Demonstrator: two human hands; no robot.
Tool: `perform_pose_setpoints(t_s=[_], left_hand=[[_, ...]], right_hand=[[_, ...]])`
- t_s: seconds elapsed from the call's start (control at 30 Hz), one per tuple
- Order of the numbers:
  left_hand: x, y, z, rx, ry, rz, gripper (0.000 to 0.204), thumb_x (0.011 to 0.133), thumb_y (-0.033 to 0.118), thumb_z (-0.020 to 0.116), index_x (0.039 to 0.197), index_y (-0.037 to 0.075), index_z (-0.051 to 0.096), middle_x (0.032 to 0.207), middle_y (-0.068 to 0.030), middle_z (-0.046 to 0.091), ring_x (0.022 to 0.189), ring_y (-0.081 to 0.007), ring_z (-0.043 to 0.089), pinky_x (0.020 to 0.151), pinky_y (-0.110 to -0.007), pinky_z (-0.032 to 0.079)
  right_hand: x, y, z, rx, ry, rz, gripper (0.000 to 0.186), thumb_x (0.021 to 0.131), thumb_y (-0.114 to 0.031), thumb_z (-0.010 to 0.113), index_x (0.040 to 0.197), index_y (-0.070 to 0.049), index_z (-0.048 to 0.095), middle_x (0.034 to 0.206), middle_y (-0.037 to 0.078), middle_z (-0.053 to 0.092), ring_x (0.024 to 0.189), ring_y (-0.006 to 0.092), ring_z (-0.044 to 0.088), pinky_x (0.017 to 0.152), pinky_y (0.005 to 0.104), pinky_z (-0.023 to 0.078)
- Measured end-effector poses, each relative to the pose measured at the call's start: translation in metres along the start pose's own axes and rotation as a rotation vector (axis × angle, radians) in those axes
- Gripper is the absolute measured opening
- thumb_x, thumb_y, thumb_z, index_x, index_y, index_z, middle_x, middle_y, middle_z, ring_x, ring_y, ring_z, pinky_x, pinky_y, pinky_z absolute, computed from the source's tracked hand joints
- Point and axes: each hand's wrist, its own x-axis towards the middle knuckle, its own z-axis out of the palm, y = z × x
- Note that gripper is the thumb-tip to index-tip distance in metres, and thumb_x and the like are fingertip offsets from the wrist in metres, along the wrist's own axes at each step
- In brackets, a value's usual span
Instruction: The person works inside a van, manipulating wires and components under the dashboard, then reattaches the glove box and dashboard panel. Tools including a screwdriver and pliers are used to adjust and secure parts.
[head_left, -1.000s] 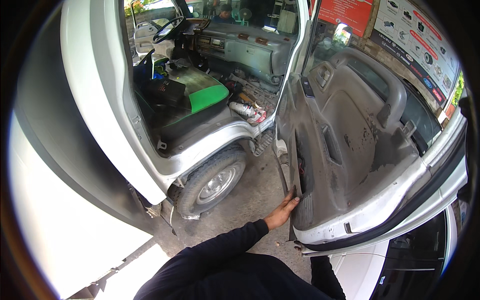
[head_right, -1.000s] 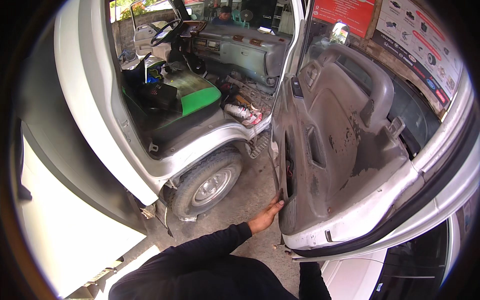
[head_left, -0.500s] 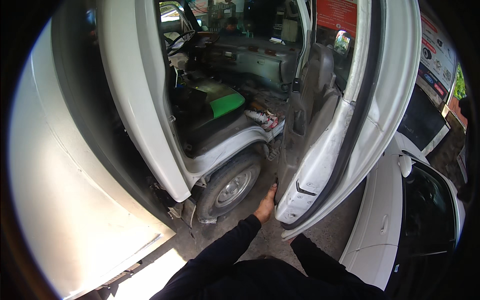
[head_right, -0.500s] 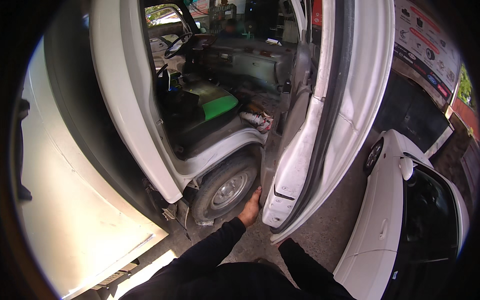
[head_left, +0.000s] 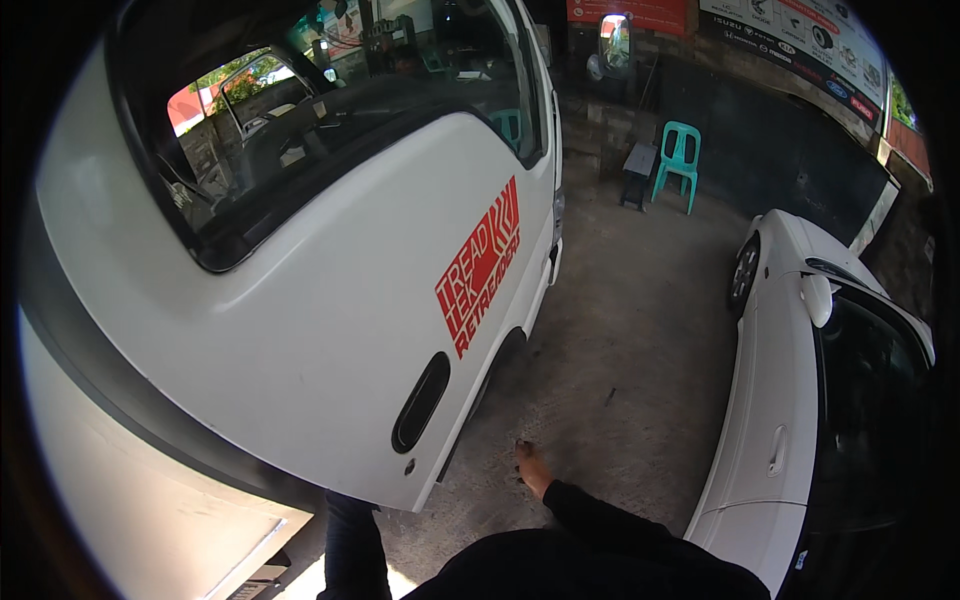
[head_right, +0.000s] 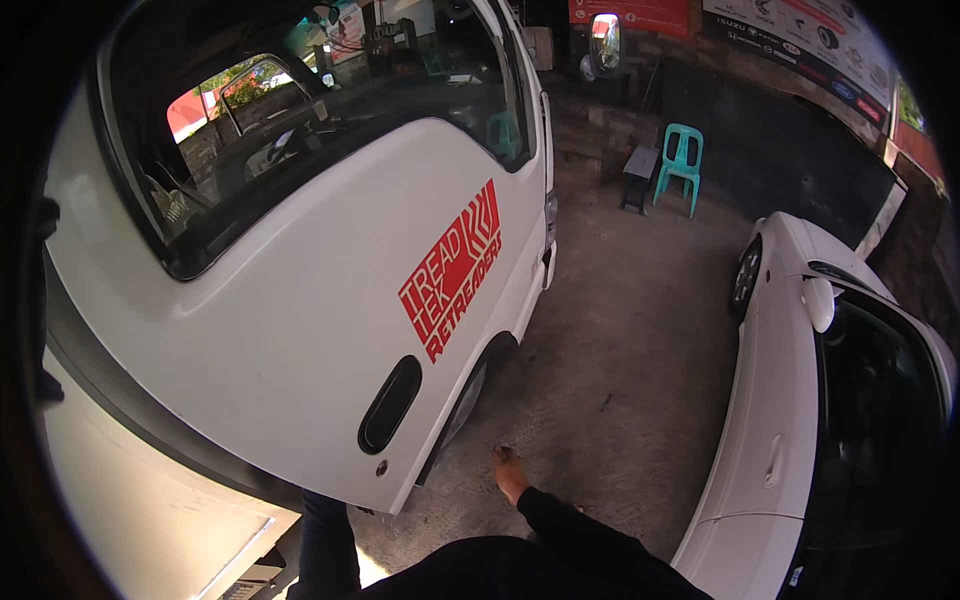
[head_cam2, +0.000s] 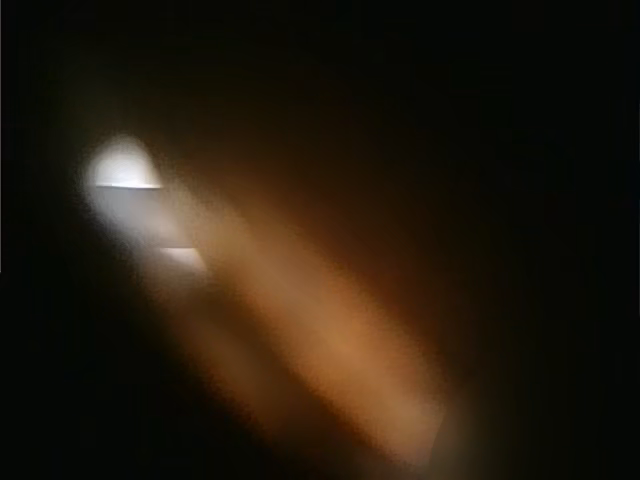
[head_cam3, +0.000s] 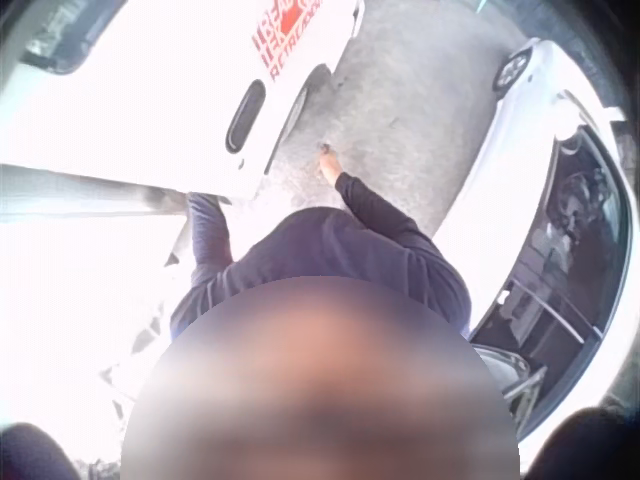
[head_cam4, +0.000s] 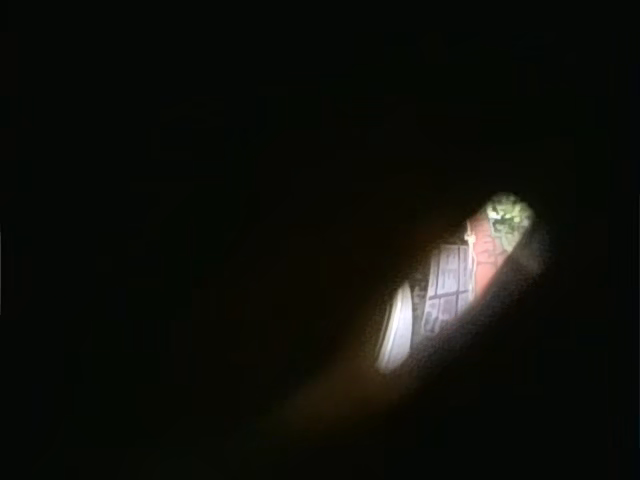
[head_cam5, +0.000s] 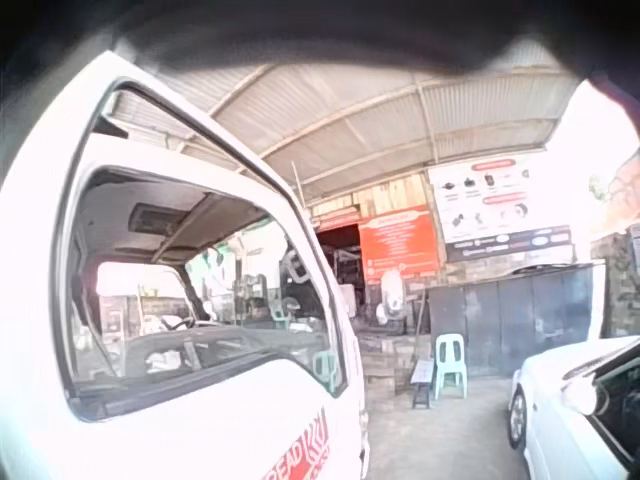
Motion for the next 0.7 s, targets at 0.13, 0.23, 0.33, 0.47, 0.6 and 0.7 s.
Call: perform_pose_setpoints(t_s=[0.13, 0.23, 0.33, 0.47, 0.6, 0.7], left_hand=[[0.012, -0.005, -0.009, 0.128, 0.341, 0.142, 0.052, 0.109, 0.044, 0.059, 0.141, 0.004, 0.063, 0.128, -0.013, 0.073, 0.112, -0.0276, 0.071, 0.098, -0.044, 0.056], [0.011, -0.019, -0.016, 0.275, 0.61, 0.193, 0.05, 0.107, 0.043, 0.061, 0.138, 0.004, 0.065, 0.124, -0.0131, 0.074, 0.107, -0.0282, 0.072, 0.094, -0.045, 0.057], [0.002, -0.044, -0.021, 0.469, 0.867, 0.181, 0.048, 0.106, 0.042, 0.064, 0.134, 0.004, 0.067, 0.12, -0.0131, 0.074, 0.103, -0.0288, 0.073, 0.09, -0.047, 0.057], [-0.009, -0.115, -0.022, 0.772, 1.117, -0.022, 0.045, 0.103, 0.04, 0.068, 0.13, 0.004, 0.069, 0.115, -0.0132, 0.075, 0.097, -0.0296, 0.074, 0.086, -0.049, 0.058], [-0.003, -0.238, -0.011, 1.033, 1.141, -0.553, 0.043, 0.101, 0.039, 0.071, 0.125, 0.003, 0.071, 0.11, -0.0133, 0.076, 0.091, -0.0304, 0.075, 0.081, -0.05, 0.059], [0.022, -0.344, 0.019, 1.194, 0.955, -0.993, 0.041, 0.1, 0.038, 0.074, 0.121, 0.003, 0.073, 0.106, -0.0134, 0.076, 0.087, -0.031, 0.075, 0.077, -0.052, 0.06]], right_hand=[[0.041, 0.05, -0.167, 0.17, 0.081, 0.205, 0.066, 0.116, -0.051, 0.043, 0.166, -0.009, 0.039, 0.148, 0.018, 0.057, 0.121, 0.0363, 0.065, 0.095, 0.0506, 0.055], [0.063, 0.079, -0.289, 0.193, 0.231, 0.346, 0.062, 0.114, -0.049, 0.047, 0.161, -0.009, 0.043, 0.136, 0.017, 0.061, 0.115, 0.0353, 0.068, 0.09, 0.0511, 0.056], [0.087, 0.099, -0.39, 0.391, 0.392, 0.467, 0.058, 0.112, -0.046, 0.052, 0.156, -0.008, 0.047, 0.127, 0.018, 0.064, 0.11, 0.0347, 0.069, 0.086, 0.0525, 0.056], [0.147, 0.105, -0.5, 0.447, 0.531, 0.46, 0.056, 0.11, -0.043, 0.055, 0.151, -0.006, 0.051, 0.102, 0.014, 0.062, 0.089, 0.0321, 0.064, 0.074, 0.0513, 0.053], [0.234, 0.099, -0.564, 0.475, 0.572, 0.425, 0.052, 0.112, -0.041, 0.052, 0.148, -0.005, 0.055, 0.093, 0.014, 0.059, 0.077, 0.0302, 0.06, 0.071, 0.0511, 0.053], [0.284, 0.099, -0.607, 0.377, 0.438, 0.512, 0.052, 0.114, -0.038, 0.05, 0.153, -0.005, 0.056, 0.11, 0.02, 0.068, 0.101, 0.0342, 0.068, 0.084, 0.0526, 0.058]])
